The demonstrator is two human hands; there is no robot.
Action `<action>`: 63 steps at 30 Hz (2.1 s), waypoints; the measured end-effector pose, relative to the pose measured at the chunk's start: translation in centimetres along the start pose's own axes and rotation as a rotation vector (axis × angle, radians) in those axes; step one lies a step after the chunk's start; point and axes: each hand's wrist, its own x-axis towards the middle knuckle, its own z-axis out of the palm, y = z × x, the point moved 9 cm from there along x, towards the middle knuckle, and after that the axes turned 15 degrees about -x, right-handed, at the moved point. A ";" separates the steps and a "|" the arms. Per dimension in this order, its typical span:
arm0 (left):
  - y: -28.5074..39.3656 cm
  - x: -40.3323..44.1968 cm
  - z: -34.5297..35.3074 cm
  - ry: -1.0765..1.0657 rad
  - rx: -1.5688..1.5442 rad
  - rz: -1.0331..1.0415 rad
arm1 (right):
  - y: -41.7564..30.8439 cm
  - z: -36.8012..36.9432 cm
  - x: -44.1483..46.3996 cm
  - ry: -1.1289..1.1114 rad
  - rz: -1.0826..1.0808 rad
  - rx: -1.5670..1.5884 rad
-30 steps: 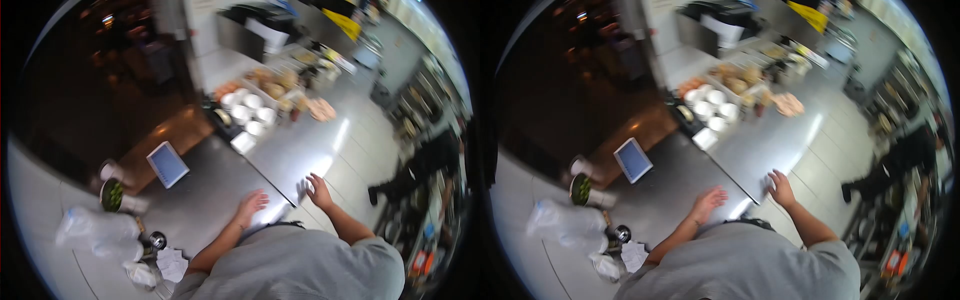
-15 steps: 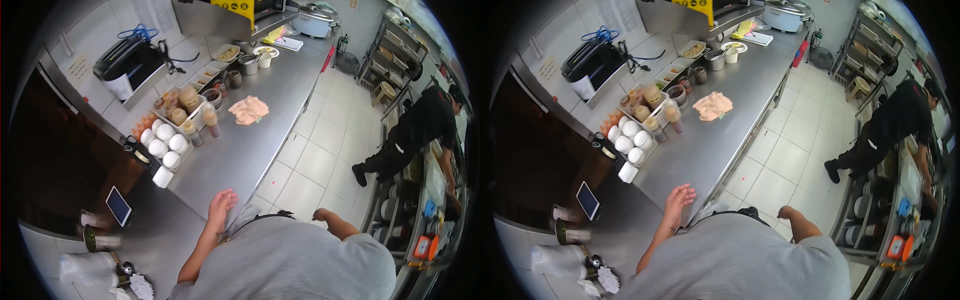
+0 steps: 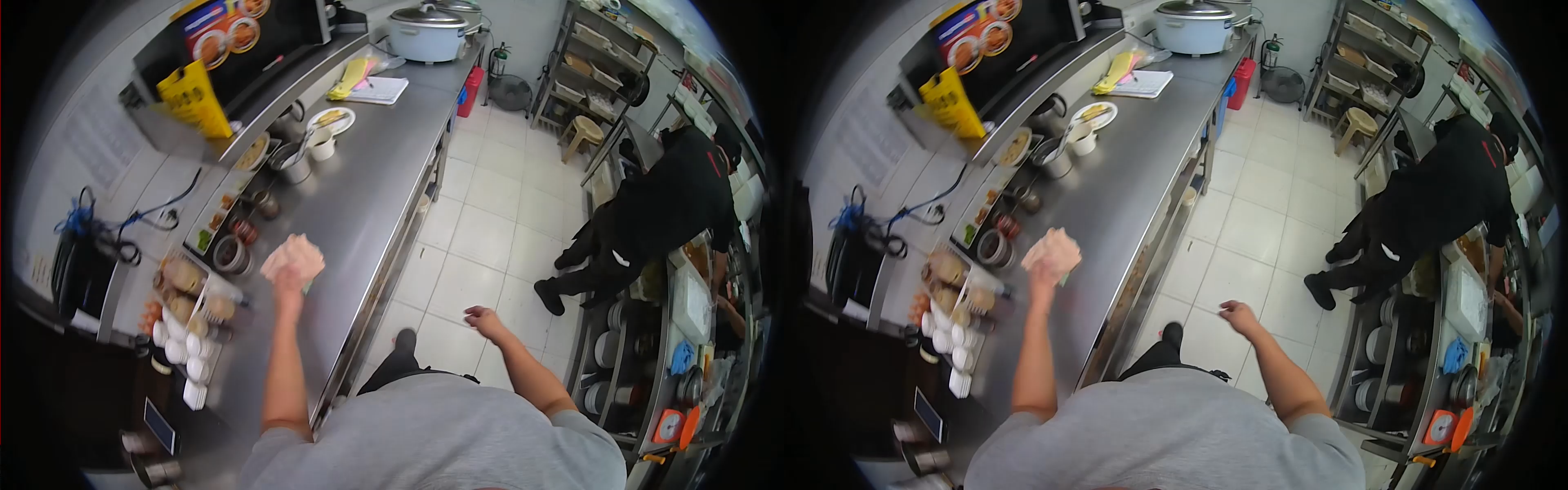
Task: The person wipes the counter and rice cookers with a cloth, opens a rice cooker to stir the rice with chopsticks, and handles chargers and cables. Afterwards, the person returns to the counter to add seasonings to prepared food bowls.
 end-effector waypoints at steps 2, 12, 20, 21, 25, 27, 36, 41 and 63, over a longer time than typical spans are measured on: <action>2.1 2.8 1.1 0.118 0.344 0.099 | -3.4 0.2 2.9 -0.112 -0.120 -0.179; 12.2 16.8 29.4 -0.246 0.747 0.327 | 25.0 -6.5 7.3 -0.504 0.296 -0.901; 19.0 44.6 52.4 -0.174 0.670 0.270 | 32.1 -12.1 8.3 -0.404 0.819 -0.352; 19.7 47.5 55.1 -0.166 0.674 0.241 | 31.5 -12.4 10.8 -0.419 0.776 -0.329; 22.1 55.7 63.3 -0.172 0.743 0.258 | 27.8 -17.0 23.8 -0.487 0.573 -0.334; 23.2 60.0 66.7 -0.191 0.827 0.247 | 26.2 -22.4 32.2 -0.520 0.451 -0.442; 29.4 78.3 80.6 -0.245 0.813 0.214 | 10.5 -59.7 67.3 0.375 0.284 -0.226; 30.7 90.1 90.3 -0.275 0.778 0.421 | 9.3 -62.1 77.2 0.222 0.196 -0.362; 48.5 118.1 116.4 -0.246 -0.088 0.214 | 26.8 -90.1 107.2 -0.505 0.098 -0.563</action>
